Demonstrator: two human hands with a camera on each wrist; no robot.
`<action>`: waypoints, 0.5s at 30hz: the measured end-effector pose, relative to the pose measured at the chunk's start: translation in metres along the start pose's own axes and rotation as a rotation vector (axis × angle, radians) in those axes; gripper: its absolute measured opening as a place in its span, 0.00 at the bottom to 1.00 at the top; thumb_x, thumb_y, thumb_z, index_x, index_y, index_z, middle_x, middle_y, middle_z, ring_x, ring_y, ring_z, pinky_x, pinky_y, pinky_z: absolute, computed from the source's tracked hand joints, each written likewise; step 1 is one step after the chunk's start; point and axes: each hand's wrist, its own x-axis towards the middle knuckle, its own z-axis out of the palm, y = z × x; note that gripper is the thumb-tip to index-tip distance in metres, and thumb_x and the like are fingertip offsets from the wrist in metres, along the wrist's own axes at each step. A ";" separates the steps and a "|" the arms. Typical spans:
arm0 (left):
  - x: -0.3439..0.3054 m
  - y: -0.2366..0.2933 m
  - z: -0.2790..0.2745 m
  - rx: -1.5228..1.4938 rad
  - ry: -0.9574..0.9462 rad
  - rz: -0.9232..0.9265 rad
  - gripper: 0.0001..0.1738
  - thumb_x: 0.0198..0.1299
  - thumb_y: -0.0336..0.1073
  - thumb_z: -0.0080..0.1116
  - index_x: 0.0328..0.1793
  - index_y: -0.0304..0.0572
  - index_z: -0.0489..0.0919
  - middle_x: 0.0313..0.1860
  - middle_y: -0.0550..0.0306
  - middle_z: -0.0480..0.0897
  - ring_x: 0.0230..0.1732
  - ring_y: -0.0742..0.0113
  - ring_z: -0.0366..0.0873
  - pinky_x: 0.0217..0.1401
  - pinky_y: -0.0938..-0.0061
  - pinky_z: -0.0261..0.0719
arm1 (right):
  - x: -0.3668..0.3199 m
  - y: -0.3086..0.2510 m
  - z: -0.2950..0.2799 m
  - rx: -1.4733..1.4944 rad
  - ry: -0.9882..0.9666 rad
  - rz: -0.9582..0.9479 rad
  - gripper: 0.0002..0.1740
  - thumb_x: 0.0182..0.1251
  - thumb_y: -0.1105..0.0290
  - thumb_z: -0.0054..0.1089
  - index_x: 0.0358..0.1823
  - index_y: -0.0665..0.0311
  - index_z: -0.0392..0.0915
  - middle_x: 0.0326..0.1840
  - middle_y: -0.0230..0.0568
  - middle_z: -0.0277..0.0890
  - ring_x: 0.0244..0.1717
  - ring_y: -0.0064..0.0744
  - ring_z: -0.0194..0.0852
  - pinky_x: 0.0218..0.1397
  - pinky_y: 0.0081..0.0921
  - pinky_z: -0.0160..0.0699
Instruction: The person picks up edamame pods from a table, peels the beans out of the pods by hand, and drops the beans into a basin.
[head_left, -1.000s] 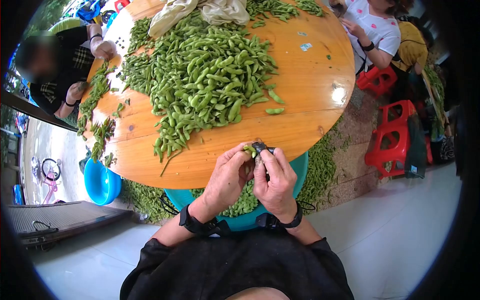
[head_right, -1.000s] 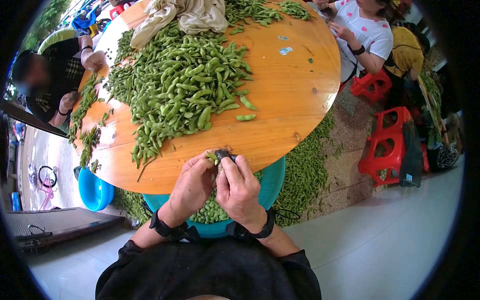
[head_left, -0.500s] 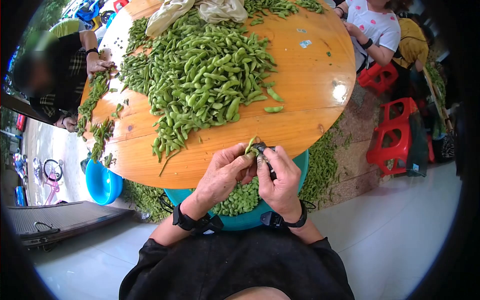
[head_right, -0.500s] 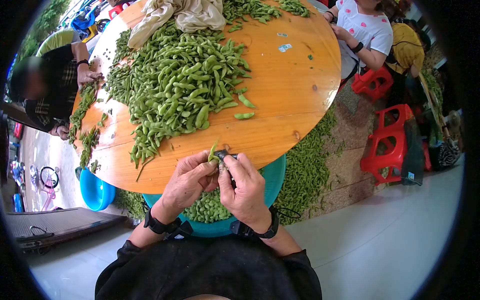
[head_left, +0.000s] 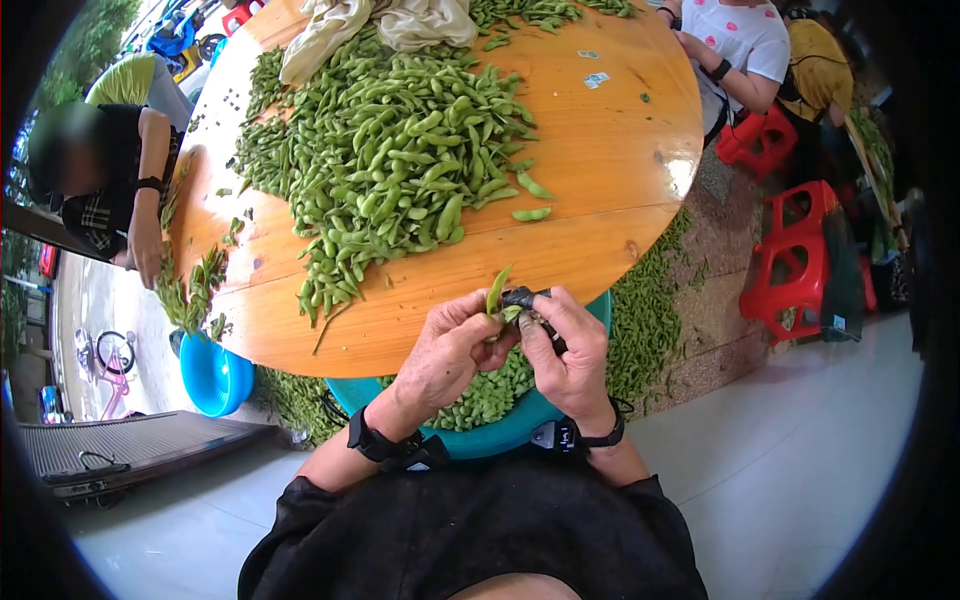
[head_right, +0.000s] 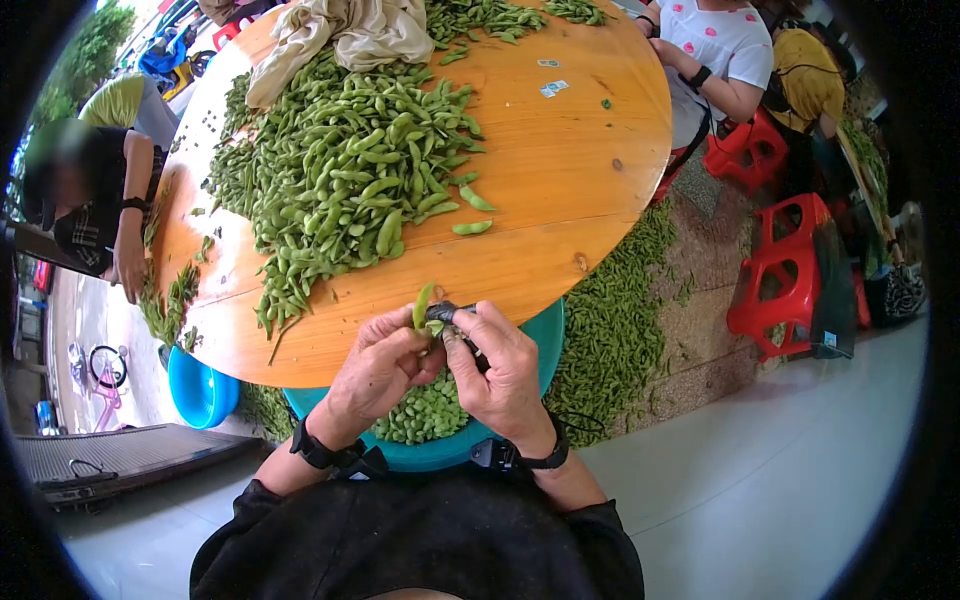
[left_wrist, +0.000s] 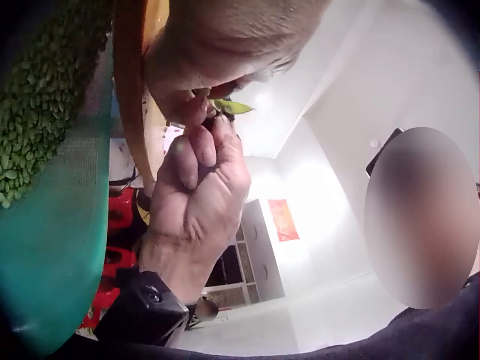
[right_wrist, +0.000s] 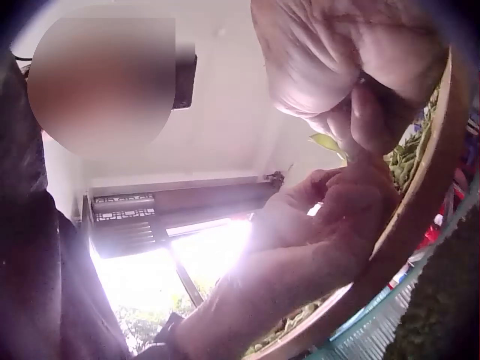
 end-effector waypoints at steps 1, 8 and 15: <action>-0.001 -0.001 -0.004 0.026 -0.054 -0.029 0.14 0.69 0.25 0.46 0.55 0.35 0.79 0.36 0.61 0.78 0.30 0.75 0.72 0.29 0.81 0.69 | -0.002 0.000 -0.001 -0.029 0.010 -0.027 0.09 0.61 0.83 0.60 0.44 0.72 0.78 0.33 0.46 0.75 0.29 0.38 0.77 0.30 0.28 0.73; -0.016 0.013 0.005 0.721 -0.255 -0.036 0.13 0.66 0.26 0.53 0.55 0.34 0.79 0.35 0.56 0.85 0.35 0.73 0.80 0.39 0.76 0.80 | -0.015 -0.005 -0.037 0.201 0.155 0.218 0.05 0.63 0.82 0.57 0.40 0.74 0.76 0.29 0.34 0.70 0.24 0.19 0.69 0.23 0.18 0.64; 0.028 0.053 0.017 1.526 -0.190 0.610 0.09 0.60 0.27 0.59 0.46 0.35 0.84 0.36 0.47 0.84 0.38 0.48 0.83 0.44 0.61 0.81 | -0.033 0.021 -0.150 -0.737 0.301 0.248 0.14 0.67 0.77 0.55 0.53 0.72 0.78 0.28 0.43 0.79 0.25 0.30 0.77 0.28 0.29 0.73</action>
